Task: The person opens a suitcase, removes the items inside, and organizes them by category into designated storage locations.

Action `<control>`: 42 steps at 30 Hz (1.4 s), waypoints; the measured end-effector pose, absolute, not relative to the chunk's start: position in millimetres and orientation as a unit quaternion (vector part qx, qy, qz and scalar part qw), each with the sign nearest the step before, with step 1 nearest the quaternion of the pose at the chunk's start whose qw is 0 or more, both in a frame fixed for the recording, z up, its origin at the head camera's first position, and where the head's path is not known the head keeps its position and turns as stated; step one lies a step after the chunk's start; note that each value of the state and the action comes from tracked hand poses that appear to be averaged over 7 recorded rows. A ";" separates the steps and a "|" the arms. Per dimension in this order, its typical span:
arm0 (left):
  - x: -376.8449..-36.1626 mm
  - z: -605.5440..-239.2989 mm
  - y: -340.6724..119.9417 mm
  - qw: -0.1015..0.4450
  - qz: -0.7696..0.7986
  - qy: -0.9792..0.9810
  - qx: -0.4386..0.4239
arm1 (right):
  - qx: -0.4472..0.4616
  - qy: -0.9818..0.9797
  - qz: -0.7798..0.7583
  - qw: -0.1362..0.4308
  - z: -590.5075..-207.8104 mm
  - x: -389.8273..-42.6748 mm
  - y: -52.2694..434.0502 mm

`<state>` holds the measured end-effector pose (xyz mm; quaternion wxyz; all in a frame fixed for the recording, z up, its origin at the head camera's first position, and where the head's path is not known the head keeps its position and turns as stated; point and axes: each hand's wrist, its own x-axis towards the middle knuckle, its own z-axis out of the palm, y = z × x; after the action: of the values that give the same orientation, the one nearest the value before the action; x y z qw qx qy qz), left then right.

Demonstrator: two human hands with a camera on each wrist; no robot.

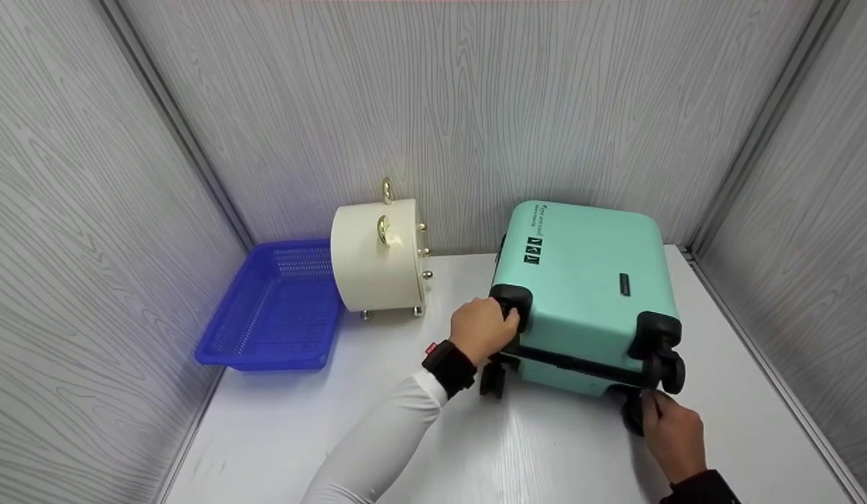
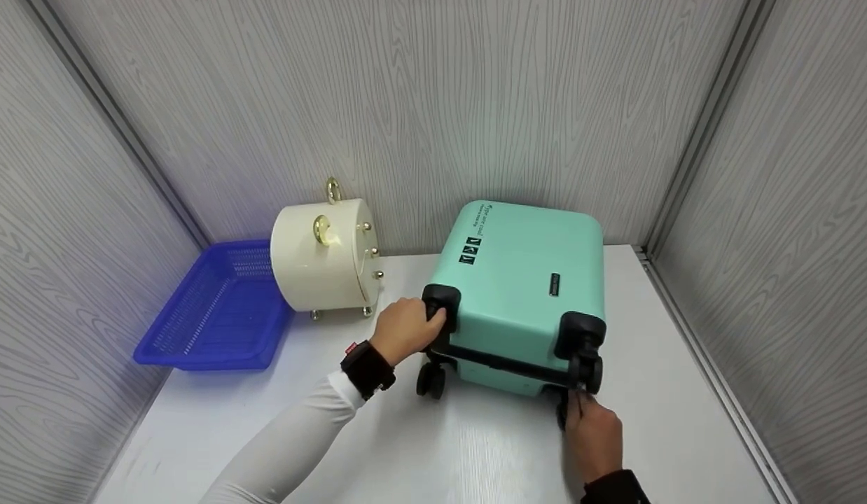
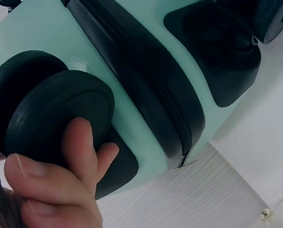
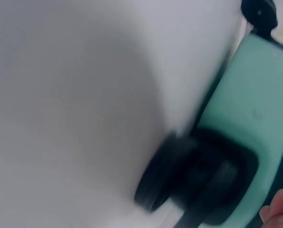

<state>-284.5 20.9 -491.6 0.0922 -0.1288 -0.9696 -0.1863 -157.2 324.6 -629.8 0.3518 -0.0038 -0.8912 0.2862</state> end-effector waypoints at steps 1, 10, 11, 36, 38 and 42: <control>-284.8 -491.1 20.0 0.094 -0.192 -0.968 -0.130 | 0.005 -0.890 0.286 0.355 -629.1 -157.7 320.6; -281.1 -494.6 9.9 0.119 -0.221 -0.953 -0.172 | 0.086 -0.887 0.261 0.371 -621.2 -171.3 281.5; -280.3 -495.2 9.3 0.117 -0.224 -0.951 -0.175 | 0.095 -0.887 0.264 0.366 -620.2 -172.8 276.7; -269.4 -567.8 -9.1 0.083 -0.470 -0.871 -0.116 | 0.173 -0.908 0.350 0.151 -598.1 -197.5 212.3; -267.6 -581.5 -9.8 0.059 -0.459 -0.878 -0.122 | 0.181 -0.914 0.344 0.114 -592.0 -199.9 207.1; -257.7 -600.7 -4.4 0.053 -0.451 -0.879 -0.144 | 0.207 -0.917 0.331 0.084 -573.5 -200.6 203.3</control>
<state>-257.7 -4.4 -600.7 0.0527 -0.1437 -0.8793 -0.4510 -200.6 203.3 -573.5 0.0843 0.2070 -0.9168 0.3308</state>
